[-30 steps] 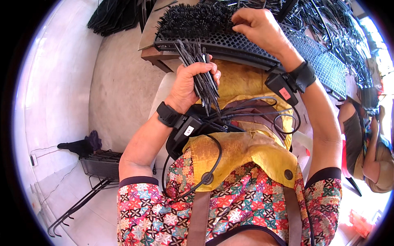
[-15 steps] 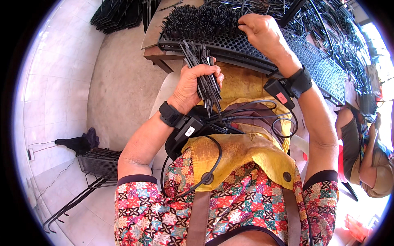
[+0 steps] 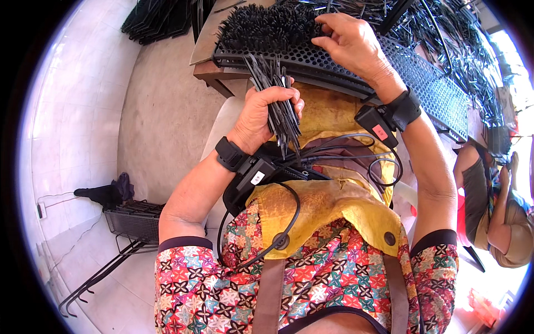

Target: The person takes individual black plastic components from a large pile on a table and fits them onto the teeth of a black serrated rack one by one.

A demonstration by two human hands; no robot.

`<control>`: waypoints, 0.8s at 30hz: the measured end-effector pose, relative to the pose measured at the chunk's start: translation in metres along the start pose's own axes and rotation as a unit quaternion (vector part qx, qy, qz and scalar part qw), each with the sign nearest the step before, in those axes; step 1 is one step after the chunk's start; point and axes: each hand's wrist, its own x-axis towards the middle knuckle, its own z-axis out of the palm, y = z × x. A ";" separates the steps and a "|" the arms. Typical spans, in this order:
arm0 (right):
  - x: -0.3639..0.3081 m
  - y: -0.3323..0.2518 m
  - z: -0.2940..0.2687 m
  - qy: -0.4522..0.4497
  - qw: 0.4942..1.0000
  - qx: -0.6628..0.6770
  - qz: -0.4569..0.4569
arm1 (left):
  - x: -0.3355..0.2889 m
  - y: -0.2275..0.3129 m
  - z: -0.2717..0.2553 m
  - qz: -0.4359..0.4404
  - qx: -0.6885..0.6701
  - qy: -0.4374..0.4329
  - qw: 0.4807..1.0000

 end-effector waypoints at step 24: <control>0.015 0.018 0.020 -0.024 0.999 0.034 -0.013 | 0.004 0.000 -0.001 0.009 0.015 -0.006 1.000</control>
